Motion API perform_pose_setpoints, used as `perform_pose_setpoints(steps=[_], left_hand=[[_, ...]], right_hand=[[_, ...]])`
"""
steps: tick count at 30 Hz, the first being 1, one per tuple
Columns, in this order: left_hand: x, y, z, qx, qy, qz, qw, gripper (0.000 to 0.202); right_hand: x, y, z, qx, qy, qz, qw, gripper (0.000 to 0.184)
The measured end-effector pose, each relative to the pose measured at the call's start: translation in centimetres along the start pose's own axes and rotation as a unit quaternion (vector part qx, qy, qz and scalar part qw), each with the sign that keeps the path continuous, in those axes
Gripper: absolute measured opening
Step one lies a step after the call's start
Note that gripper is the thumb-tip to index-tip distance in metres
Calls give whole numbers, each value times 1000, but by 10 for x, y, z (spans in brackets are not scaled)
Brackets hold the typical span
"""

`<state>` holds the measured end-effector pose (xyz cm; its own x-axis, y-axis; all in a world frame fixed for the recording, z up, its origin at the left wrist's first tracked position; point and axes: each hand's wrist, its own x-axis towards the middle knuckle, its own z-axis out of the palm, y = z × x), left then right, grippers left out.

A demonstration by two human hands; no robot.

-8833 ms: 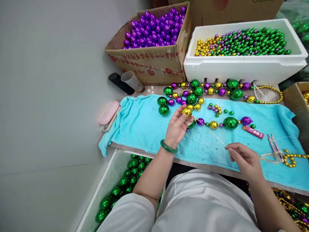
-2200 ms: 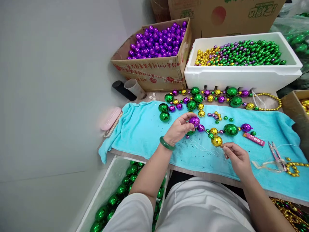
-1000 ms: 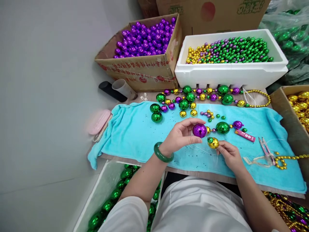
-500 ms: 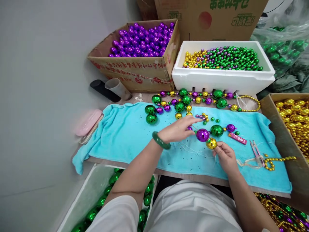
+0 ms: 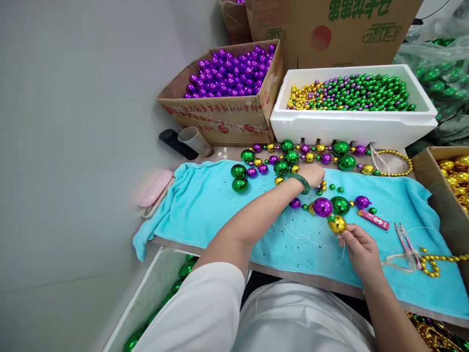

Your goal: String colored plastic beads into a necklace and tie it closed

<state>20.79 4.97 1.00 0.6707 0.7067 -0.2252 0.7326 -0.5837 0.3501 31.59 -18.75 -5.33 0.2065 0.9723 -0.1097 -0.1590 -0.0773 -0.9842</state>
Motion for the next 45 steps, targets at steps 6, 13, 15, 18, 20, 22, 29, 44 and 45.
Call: perform_pose_setpoints(steps=[6, 13, 15, 18, 20, 22, 29, 44, 45], left_hand=[[-17, -12, -8, -214, 85, 2, 973, 26], [-91, -14, -23, -763, 43, -8, 645, 25], [-104, -15, -23, -775, 53, -14, 629, 25], [-114, -16, -21, -770, 84, -20, 632, 27], [-118, -16, -21, -765, 103, -22, 635, 27], [-121, -17, -21, -762, 116, -18, 637, 27], [-130, -21, -20, -757, 144, -8, 637, 29], [-149, -6, -11, -639, 195, 2, 744, 20], [-150, -6, -11, -632, 200, 4, 749, 17]], right_hand=[[0, -5, 3, 3, 60, -20, 998, 14], [2, -27, 13, -33, 104, -31, 994, 16], [2, -31, 16, -51, 98, -29, 993, 17], [1, -34, 22, -64, 82, -26, 994, 18], [0, -35, 25, -67, 75, -24, 995, 18], [-1, -36, 27, -72, 75, -24, 994, 19], [-4, -36, 31, -71, 76, -21, 994, 19], [-1, -36, 45, -6, 32, 5, 999, 18], [-1, -35, 45, -13, 21, 11, 1000, 18]])
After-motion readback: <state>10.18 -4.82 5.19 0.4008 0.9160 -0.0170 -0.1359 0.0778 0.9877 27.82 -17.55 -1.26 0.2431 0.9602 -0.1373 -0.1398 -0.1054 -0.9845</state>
